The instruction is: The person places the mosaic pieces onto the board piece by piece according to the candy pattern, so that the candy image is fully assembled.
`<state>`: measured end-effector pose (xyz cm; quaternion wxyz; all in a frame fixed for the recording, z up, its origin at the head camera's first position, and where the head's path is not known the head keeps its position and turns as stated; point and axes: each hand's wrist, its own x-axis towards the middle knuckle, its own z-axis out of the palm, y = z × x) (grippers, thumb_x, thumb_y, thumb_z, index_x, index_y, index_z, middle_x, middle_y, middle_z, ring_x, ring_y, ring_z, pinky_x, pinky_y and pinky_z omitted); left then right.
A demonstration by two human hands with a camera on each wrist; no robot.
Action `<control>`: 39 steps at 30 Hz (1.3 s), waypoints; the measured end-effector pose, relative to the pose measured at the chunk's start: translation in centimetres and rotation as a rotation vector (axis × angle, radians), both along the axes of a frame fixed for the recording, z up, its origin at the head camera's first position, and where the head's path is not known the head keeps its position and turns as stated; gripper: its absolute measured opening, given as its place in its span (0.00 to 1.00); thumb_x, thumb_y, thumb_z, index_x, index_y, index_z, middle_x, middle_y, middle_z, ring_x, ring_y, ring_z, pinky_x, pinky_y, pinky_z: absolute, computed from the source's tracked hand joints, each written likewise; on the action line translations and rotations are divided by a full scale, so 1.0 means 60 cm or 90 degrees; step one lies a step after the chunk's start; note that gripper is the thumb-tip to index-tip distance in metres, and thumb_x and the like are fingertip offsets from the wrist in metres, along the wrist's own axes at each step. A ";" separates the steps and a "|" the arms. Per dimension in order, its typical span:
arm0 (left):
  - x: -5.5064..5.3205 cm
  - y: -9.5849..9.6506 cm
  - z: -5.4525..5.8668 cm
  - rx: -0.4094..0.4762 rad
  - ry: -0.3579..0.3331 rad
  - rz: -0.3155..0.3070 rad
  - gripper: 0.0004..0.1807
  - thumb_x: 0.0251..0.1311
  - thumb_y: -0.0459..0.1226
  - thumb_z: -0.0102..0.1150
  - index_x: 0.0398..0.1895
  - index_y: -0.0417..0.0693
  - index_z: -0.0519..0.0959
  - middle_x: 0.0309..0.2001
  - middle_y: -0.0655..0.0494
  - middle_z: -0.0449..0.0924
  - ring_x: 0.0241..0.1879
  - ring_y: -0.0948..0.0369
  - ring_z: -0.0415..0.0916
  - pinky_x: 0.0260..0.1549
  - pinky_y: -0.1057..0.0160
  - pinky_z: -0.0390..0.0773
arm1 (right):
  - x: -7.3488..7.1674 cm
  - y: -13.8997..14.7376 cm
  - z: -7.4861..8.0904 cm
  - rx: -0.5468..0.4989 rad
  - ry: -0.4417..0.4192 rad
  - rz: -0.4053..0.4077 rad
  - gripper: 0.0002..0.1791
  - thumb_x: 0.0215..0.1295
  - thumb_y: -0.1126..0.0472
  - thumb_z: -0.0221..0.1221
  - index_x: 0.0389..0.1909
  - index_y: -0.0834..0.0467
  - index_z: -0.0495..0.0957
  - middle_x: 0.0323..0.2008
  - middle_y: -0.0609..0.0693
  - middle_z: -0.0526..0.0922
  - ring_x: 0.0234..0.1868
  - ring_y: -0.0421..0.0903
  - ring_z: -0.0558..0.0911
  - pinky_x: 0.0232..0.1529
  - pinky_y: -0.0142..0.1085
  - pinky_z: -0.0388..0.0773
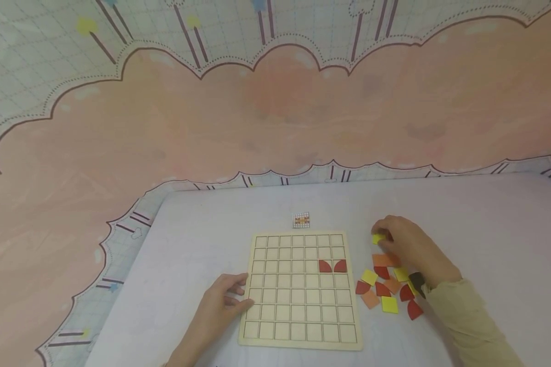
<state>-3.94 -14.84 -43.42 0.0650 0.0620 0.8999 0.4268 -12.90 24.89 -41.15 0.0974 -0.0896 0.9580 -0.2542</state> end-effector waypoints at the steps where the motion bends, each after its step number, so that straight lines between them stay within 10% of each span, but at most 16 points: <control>1: 0.000 0.000 0.000 0.000 0.001 0.000 0.29 0.53 0.33 0.73 0.60 0.40 0.76 0.48 0.54 0.76 0.45 0.60 0.77 0.39 0.74 0.83 | 0.000 -0.001 0.000 0.001 0.001 -0.002 0.15 0.58 0.67 0.68 0.47 0.64 0.82 0.38 0.55 0.81 0.39 0.53 0.76 0.45 0.51 0.85; 39: 0.002 -0.002 -0.006 -0.005 0.023 0.000 0.28 0.53 0.33 0.73 0.59 0.40 0.76 0.48 0.55 0.76 0.44 0.61 0.77 0.38 0.73 0.83 | 0.041 -0.048 0.039 -0.037 0.060 0.046 0.07 0.56 0.67 0.70 0.36 0.59 0.84 0.31 0.44 0.81 0.34 0.44 0.78 0.37 0.39 0.84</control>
